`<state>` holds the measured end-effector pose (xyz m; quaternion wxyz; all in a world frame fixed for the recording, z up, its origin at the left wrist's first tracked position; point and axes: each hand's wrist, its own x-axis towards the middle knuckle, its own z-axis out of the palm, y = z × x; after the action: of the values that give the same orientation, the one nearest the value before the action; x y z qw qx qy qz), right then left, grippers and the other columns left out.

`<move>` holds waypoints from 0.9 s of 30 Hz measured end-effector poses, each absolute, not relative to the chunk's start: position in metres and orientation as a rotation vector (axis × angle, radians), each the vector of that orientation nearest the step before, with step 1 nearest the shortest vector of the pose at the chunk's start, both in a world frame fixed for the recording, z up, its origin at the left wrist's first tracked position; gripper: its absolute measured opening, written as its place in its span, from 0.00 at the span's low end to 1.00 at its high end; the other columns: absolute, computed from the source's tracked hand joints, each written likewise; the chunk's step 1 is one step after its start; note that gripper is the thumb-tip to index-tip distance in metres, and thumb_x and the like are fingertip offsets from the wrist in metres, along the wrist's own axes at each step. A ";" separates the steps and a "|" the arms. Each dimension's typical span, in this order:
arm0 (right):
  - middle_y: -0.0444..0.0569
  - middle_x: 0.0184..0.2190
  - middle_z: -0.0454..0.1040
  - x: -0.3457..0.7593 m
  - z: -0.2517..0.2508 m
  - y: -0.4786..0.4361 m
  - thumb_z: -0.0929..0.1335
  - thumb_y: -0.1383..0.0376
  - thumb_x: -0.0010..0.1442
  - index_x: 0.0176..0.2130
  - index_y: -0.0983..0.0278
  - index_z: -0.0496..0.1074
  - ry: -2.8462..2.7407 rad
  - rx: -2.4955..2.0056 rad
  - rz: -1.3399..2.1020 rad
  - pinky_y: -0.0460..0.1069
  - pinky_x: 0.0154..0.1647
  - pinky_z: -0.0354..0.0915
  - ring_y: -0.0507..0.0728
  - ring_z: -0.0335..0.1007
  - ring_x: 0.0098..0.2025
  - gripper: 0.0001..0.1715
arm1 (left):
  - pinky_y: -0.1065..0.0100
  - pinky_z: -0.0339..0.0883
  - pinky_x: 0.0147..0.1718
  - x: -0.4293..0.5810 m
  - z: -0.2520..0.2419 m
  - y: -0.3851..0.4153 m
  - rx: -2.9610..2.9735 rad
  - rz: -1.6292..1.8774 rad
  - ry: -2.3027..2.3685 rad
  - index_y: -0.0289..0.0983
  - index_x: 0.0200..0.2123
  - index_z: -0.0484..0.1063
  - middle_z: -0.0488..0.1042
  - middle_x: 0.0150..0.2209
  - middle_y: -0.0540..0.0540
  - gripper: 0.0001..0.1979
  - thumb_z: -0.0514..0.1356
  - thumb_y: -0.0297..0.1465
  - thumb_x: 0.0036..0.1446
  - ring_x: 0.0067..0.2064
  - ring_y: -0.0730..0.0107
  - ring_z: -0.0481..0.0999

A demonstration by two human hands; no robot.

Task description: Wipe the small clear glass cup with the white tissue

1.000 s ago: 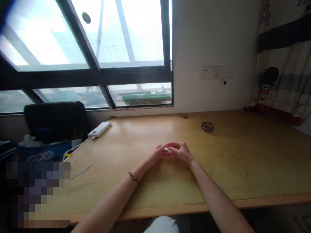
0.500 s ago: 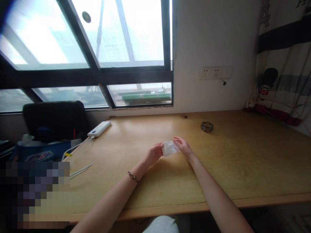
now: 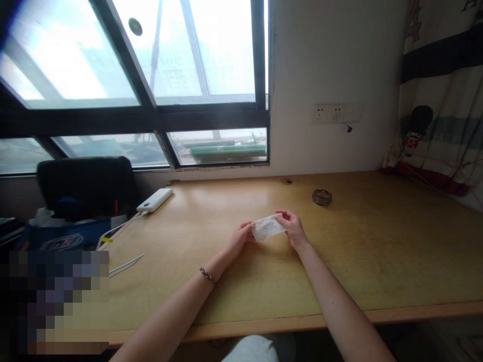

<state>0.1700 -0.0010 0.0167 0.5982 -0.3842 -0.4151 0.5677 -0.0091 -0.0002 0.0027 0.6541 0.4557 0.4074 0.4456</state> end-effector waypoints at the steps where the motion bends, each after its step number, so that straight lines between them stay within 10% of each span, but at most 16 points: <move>1: 0.46 0.28 0.73 0.170 0.016 -0.001 0.72 0.62 0.40 0.35 0.65 0.70 -0.970 -0.902 1.287 0.45 0.25 0.62 0.51 0.67 0.25 0.19 | 0.71 0.66 0.23 -0.009 0.003 -0.001 1.052 1.022 0.941 0.32 0.28 0.67 0.70 0.22 0.49 0.10 0.55 0.33 0.42 0.23 0.72 0.70; 27: 0.53 0.35 0.72 0.183 -0.013 0.017 0.63 0.65 0.46 0.38 0.66 0.68 -1.321 -1.446 0.519 0.50 0.34 0.65 0.55 0.69 0.33 0.17 | 0.76 0.54 0.14 -0.016 0.003 -0.001 1.545 1.135 1.310 0.33 0.31 0.66 0.62 0.12 0.56 0.18 0.53 0.44 0.49 0.13 0.79 0.61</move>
<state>0.1832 0.0171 -0.0128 0.5292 -0.6056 -0.5531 0.2171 -0.0157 -0.0014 0.0027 0.3985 0.6102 0.5177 0.4482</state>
